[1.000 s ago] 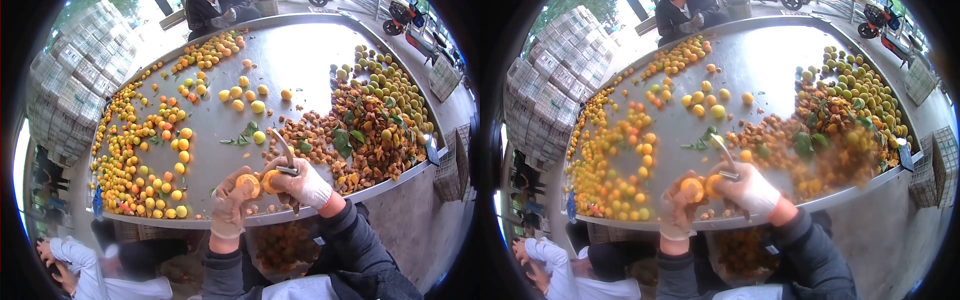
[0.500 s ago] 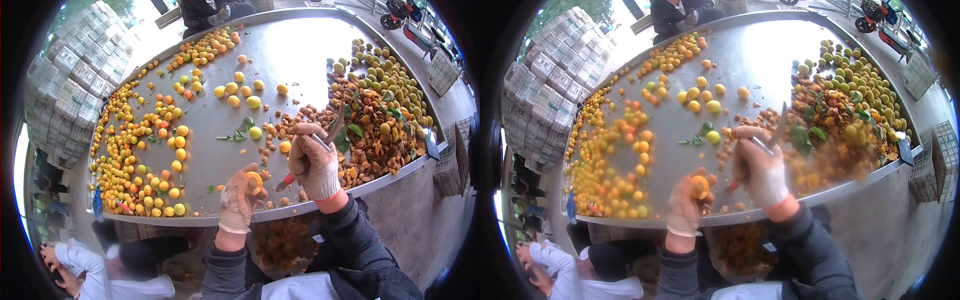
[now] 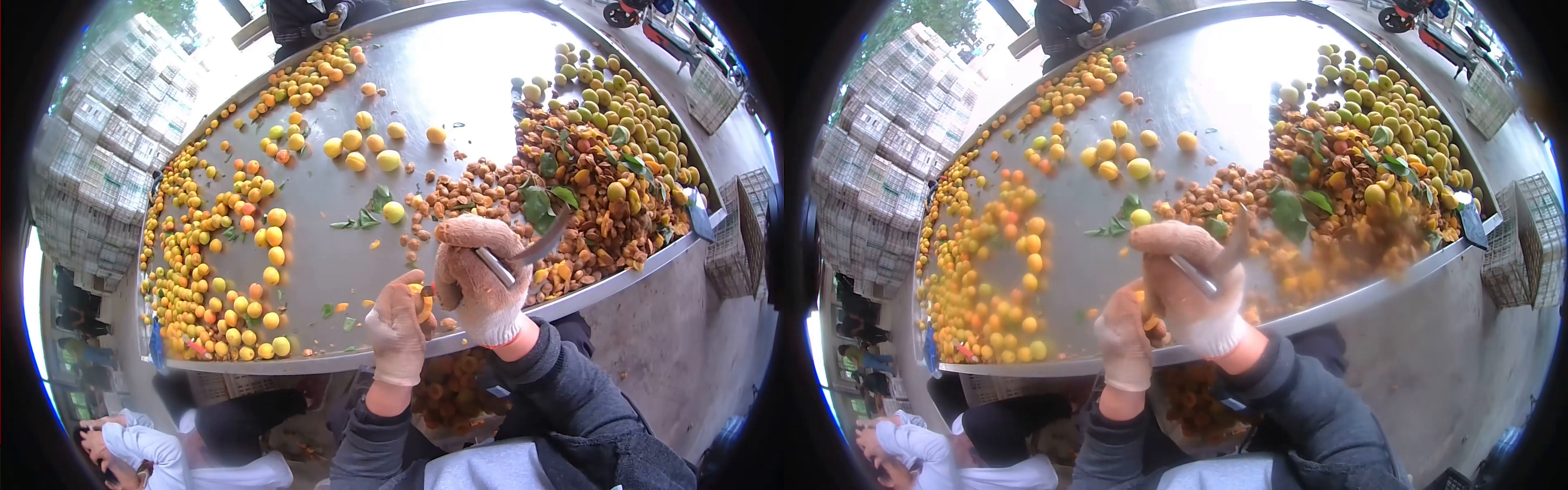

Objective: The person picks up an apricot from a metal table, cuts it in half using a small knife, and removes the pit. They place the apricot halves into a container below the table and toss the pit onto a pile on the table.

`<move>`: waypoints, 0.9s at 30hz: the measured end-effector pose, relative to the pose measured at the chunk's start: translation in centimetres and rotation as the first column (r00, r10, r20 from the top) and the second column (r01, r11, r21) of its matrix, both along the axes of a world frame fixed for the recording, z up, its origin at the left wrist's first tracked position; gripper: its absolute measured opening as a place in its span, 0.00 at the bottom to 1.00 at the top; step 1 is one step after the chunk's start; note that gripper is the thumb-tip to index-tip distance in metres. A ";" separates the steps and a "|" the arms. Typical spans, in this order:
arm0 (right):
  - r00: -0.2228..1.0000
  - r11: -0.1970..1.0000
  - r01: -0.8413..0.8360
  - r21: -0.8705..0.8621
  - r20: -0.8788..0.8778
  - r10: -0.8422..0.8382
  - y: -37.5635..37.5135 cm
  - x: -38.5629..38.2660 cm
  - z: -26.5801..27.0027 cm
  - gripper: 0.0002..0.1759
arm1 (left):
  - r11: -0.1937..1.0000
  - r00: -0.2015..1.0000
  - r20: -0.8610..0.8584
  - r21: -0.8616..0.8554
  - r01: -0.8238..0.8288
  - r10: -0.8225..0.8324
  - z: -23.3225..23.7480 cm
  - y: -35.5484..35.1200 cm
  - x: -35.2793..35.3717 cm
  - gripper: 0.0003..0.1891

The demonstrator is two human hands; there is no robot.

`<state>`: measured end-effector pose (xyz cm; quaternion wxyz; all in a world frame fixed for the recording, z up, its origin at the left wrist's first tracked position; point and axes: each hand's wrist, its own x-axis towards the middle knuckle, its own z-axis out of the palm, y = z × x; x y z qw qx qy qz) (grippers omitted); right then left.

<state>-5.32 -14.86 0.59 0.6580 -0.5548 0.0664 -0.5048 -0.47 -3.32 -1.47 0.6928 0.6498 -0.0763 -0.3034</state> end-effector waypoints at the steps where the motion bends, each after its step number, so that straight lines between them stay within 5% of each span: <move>1: 0.999 0.997 0.038 -0.064 -0.035 -0.041 -0.3 0.2 -0.1 0.10 | 1.000 1.000 0.011 0.001 -0.016 0.016 -0.1 0.0 -0.1 0.21; 2: 0.994 0.989 0.074 -0.129 -0.067 -0.083 -0.5 0.3 0.2 0.10 | 1.000 1.000 0.010 0.004 -0.014 0.014 0.0 0.0 -0.1 0.21; 3: 0.975 0.996 0.004 0.091 -0.220 0.016 -0.5 0.0 0.8 0.10 | 1.000 1.000 -0.022 0.013 0.000 0.000 0.2 0.0 0.1 0.20; 4: 0.976 0.996 0.007 0.094 -0.220 0.014 -0.9 0.4 0.8 0.10 | 1.000 0.998 -0.053 0.022 0.016 -0.015 0.4 0.0 0.2 0.20; 5: 0.992 0.883 -0.091 0.460 -0.031 0.118 -1.4 0.9 0.6 0.11 | 0.999 0.998 -0.052 0.025 0.020 -0.019 -0.2 -0.2 0.2 0.20; 6: 0.972 0.638 -0.233 0.734 0.184 0.143 -1.7 1.3 0.4 0.12 | 1.000 1.000 0.003 -0.006 0.015 -0.015 -1.3 -0.4 0.4 0.16; 8: 0.975 0.601 -0.221 0.768 0.168 0.144 -2.0 1.6 -0.3 0.12 | 0.999 0.998 0.058 -0.039 0.012 -0.010 -1.3 -0.5 0.5 0.12; 9: 0.962 0.511 -0.271 0.816 0.207 0.180 -2.2 1.7 -0.6 0.10 | 0.981 0.870 0.466 0.171 0.091 -0.162 -0.7 -0.2 0.7 0.12; 10: 0.945 0.413 -0.317 0.854 0.248 0.213 -2.3 1.8 -0.9 0.09 | 0.919 0.567 0.743 0.387 0.068 -0.355 -0.2 0.0 0.8 0.12; 11: 0.939 0.404 -0.335 0.851 0.268 0.215 -2.1 1.9 -1.0 0.09 | 0.920 0.566 0.744 0.388 0.065 -0.354 -0.7 0.2 0.9 0.12; 13: 0.945 0.388 -0.323 0.863 0.272 0.182 -2.2 2.0 -0.7 0.09 | 0.970 0.935 0.259 0.087 0.226 -0.241 -2.5 0.7 1.5 0.12; 14: 0.952 0.371 -0.304 0.877 0.270 0.144 -2.4 2.0 -0.6 0.09 | 0.970 0.935 0.261 0.090 0.224 -0.240 -2.9 1.0 2.1 0.12; 15: 0.959 0.455 -0.284 0.844 0.259 0.118 -2.9 1.9 -0.8 0.10 | 0.952 0.969 -0.081 -0.222 0.212 -0.234 -3.1 1.4 3.0 0.14; 16: 0.981 0.556 -0.190 0.809 0.177 0.079 -3.2 1.7 -0.6 0.11 | 0.866 0.864 -0.400 -0.495 0.077 -0.305 -3.1 1.4 3.6 0.16; 17: 0.988 0.663 -0.152 0.734 0.107 0.107 -3.5 1.1 -0.7 0.10 | 0.864 0.866 -0.398 -0.499 0.072 -0.302 -3.1 1.2 3.8 0.16; 19: 0.990 0.760 -0.126 0.637 0.035 0.135 -3.2 0.8 -1.1 0.10 | 0.931 0.969 -0.247 -0.353 -0.092 0.002 -2.9 0.8 4.2 0.20; 20: 0.987 0.972 -0.021 0.234 -0.148 0.056 -2.8 1.1 -1.7 0.10 | 0.929 0.970 -0.245 -0.356 -0.098 0.008 -2.8 0.7 4.3 0.20; 21: 0.958 0.972 0.032 -0.231 -0.269 -0.096 -2.3 1.3 -2.0 0.10 | 0.881 0.952 -0.305 -0.446 -0.160 0.019 -2.6 0.5 4.4 0.20; 22: 0.960 0.972 0.029 -0.231 -0.266 -0.091 -1.5 1.2 -1.7 0.10 | 0.821 0.931 -0.364 -0.525 -0.224 0.022 -2.5 0.5 4.5 0.21; 25: 0.710 0.824 -0.414 -0.386 -0.704 0.027 0.0 0.6 -0.1 0.11 | 0.870 0.962 -0.267 -0.459 -0.180 0.058 -2.3 0.9 4.5 0.20; 27: 0.687 0.814 -0.371 -0.447 -0.722 -0.084 -0.1 1.1 -1.5 0.11 | 0.852 0.952 -0.303 -0.488 -0.190 0.038 -3.1 1.4 4.9 0.20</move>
